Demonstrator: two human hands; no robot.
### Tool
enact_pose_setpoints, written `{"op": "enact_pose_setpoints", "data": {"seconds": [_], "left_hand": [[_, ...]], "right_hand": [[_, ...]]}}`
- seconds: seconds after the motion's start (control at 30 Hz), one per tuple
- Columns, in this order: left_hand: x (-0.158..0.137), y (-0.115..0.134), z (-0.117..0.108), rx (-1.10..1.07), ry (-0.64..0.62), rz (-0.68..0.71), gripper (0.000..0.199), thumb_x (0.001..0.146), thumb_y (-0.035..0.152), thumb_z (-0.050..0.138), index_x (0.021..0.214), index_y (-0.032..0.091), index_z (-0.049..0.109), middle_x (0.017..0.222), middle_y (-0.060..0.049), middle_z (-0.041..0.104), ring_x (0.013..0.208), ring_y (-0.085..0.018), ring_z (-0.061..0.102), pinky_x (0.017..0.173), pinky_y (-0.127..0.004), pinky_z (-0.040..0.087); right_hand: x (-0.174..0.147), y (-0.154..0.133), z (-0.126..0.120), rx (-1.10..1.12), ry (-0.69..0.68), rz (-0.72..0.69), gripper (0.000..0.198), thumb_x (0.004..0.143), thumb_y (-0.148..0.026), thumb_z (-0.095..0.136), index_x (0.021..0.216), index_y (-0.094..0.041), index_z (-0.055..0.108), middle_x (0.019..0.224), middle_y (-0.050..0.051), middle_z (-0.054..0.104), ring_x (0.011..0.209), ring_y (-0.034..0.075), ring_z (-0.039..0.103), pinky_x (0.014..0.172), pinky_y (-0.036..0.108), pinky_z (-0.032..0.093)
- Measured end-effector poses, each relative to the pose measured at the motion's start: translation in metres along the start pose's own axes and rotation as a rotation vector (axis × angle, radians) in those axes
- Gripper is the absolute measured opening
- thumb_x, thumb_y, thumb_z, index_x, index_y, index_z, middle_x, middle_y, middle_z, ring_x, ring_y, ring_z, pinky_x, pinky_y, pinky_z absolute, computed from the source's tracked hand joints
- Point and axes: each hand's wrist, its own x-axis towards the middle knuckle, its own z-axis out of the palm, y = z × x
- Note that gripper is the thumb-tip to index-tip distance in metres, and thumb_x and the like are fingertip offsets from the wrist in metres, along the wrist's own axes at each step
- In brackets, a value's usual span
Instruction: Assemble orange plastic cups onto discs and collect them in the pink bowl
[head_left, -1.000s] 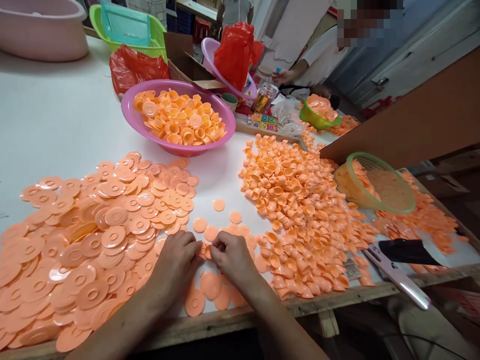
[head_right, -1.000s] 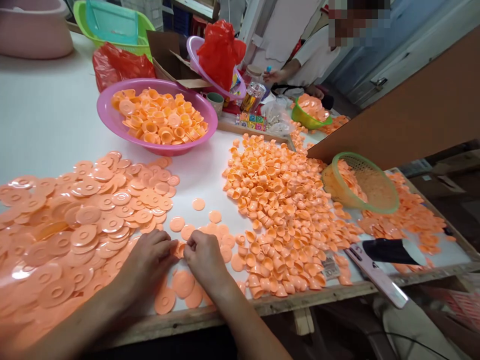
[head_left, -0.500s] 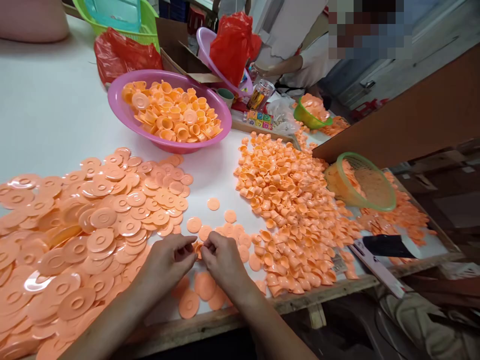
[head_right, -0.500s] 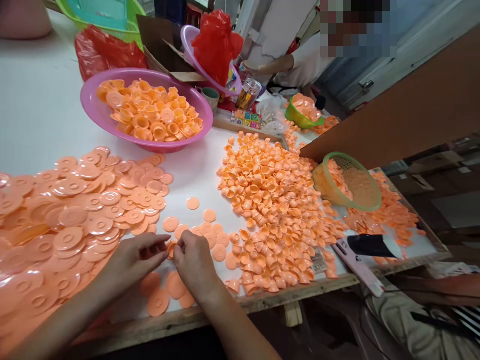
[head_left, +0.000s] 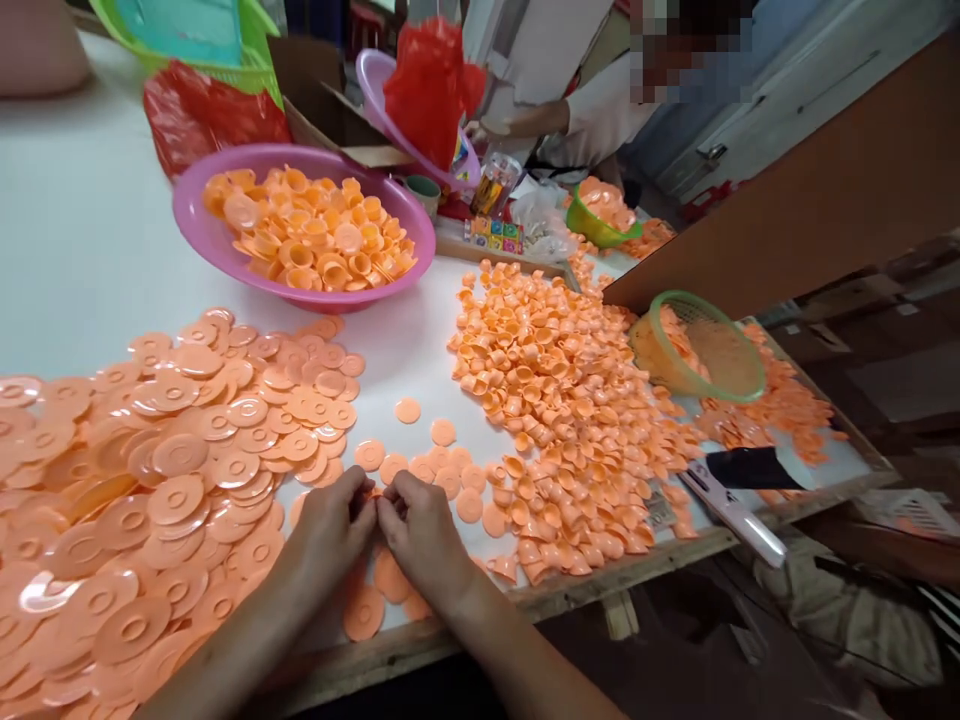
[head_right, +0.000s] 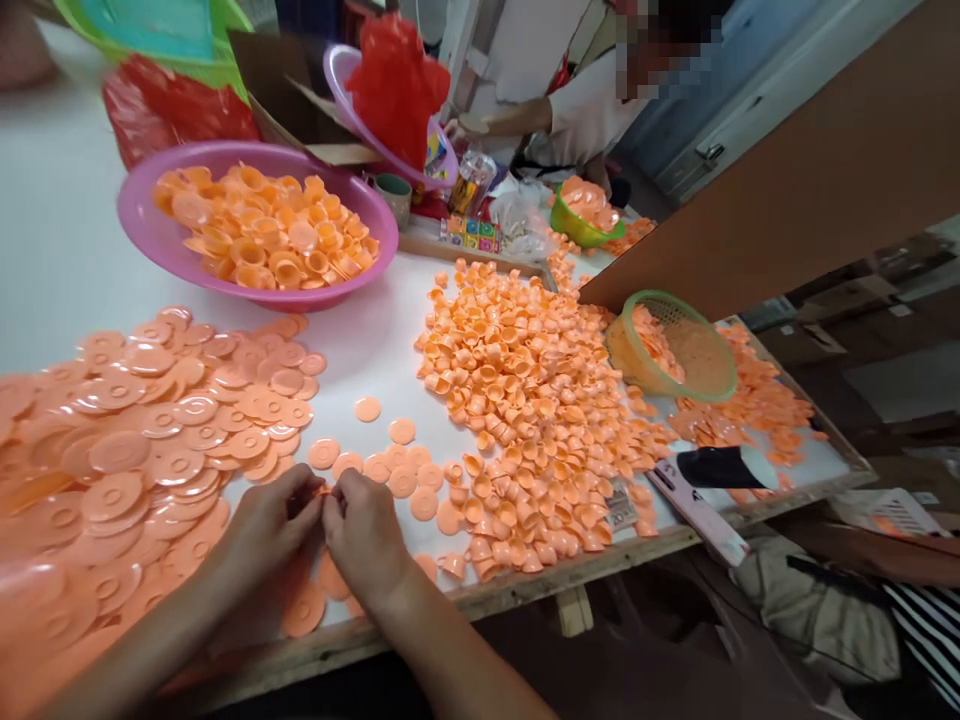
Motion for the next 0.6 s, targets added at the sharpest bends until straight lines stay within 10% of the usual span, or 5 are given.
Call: {"op": "enact_pose_setpoints", "data": {"seconds": [0.1,0.17,0.4,0.6], "left_hand": [[-0.001,0.000,-0.005,-0.122,-0.037,-0.077,0.005,0.076,0.024,0.050,0.078,0.020,0.053,0.054,0.006,0.054,0.047,-0.013,0.054,0.045,-0.022,0.039],[0.010,0.008,-0.020,-0.295,-0.042,-0.166,0.015,0.076,0.026,0.051,0.089,0.019,0.055,0.049,0.008,0.051,0.036,-0.012,0.050,0.037,-0.021,0.038],[0.093,0.104,-0.137,-0.556,0.494,0.172,0.046,0.081,0.024,0.065,0.123,0.011,0.051,0.070,-0.001,0.064,0.051,-0.010,0.060,0.053,-0.025,0.050],[0.059,0.051,-0.120,0.225,0.052,0.317,0.005,0.077,0.019,0.065,0.079,0.019,0.069,0.072,-0.002,0.066,0.070,-0.016,0.059,0.065,-0.028,0.042]], "right_hand": [[-0.001,0.008,-0.034,-0.001,-0.024,-0.077,0.017,0.086,-0.022,0.052,0.074,-0.021,0.064,0.070,0.002,0.065,0.069,0.016,0.062,0.064,0.025,0.044],[-0.004,0.022,-0.063,-0.143,0.206,-0.063,0.018,0.087,-0.028,0.052,0.087,-0.021,0.069,0.085,0.006,0.068,0.081,0.020,0.063,0.072,0.029,0.046],[-0.009,0.070,-0.112,-0.609,0.235,0.110,0.031,0.081,-0.031,0.048,0.096,-0.019,0.072,0.090,0.011,0.065,0.092,0.029,0.060,0.078,0.039,0.045],[-0.013,0.059,-0.111,-0.183,0.333,0.127,0.033,0.076,-0.039,0.059,0.102,-0.021,0.072,0.082,0.005,0.063,0.071,0.021,0.059,0.069,0.035,0.047]]}}
